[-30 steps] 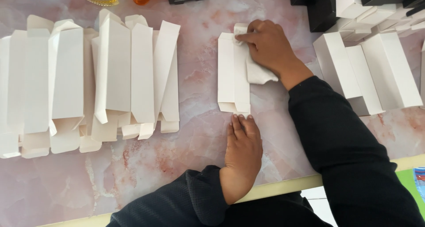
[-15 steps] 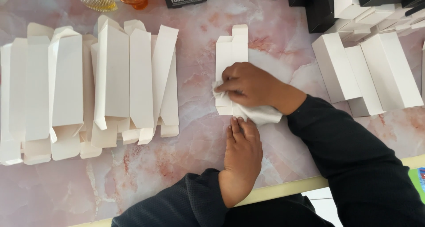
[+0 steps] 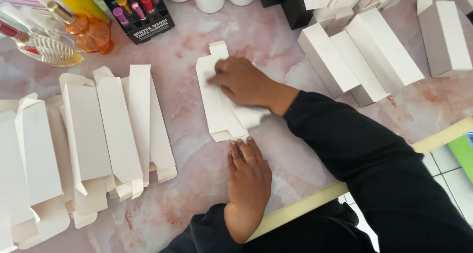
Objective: Cleaning flat cardboard boxes with a cloth and folding them into shape on a counter.
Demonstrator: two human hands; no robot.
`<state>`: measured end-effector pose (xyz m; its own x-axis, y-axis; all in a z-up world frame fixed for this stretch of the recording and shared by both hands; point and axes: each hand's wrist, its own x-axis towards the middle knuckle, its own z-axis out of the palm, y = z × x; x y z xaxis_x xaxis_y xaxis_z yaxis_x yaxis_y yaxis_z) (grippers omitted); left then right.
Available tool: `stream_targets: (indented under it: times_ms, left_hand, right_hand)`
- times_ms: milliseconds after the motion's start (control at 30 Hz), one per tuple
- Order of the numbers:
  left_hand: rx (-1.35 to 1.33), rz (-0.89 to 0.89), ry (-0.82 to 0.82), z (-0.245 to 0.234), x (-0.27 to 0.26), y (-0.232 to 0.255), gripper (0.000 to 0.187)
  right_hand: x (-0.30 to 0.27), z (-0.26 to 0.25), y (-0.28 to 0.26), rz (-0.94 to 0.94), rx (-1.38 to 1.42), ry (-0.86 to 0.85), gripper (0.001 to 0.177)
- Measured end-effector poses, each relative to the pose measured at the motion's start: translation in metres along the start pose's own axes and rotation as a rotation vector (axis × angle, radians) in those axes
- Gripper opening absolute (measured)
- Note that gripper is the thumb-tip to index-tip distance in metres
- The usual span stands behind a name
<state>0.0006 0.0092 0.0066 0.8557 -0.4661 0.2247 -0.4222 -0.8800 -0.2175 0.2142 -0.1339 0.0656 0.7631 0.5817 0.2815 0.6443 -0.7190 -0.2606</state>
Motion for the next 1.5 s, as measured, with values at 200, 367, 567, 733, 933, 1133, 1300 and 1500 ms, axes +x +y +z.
stream_targets:
  times_ms: [200,367,567,733,933,1133,1300,1500]
  left_hand:
    - [0.048,0.001,0.011,-0.001,0.0,0.001,0.064]
    - [0.056,-0.013,-0.017,-0.004,0.0,0.001,0.071]
    - [0.039,-0.019,-0.001,-0.004,0.001,0.001,0.066]
    - [0.031,-0.016,0.021,-0.001,0.0,0.003,0.064]
    - [0.024,-0.009,-0.007,0.001,-0.001,0.005,0.067]
    - [0.017,-0.026,-0.018,0.0,0.0,0.005,0.068]
    - [-0.015,-0.048,0.024,0.0,0.001,0.007,0.059]
    - [-0.011,-0.056,0.007,-0.006,0.002,0.006,0.058]
  right_hand:
    - [-0.039,-0.004,-0.02,-0.37,0.284,-0.003,0.025]
    - [-0.044,-0.008,-0.029,-0.346,0.389,-0.051,0.021]
    - [-0.043,-0.006,-0.024,-0.328,0.247,-0.038,0.023]
    - [-0.044,-0.01,-0.01,-0.168,0.008,-0.02,0.028]
    - [-0.045,-0.006,0.021,0.018,-0.156,0.12,0.024]
    - [-0.048,-0.021,0.011,-0.211,0.102,-0.032,0.028]
    - [-0.05,-0.032,-0.026,-0.276,0.357,-0.354,0.021]
    - [-0.047,-0.011,-0.027,-0.296,0.187,-0.126,0.023]
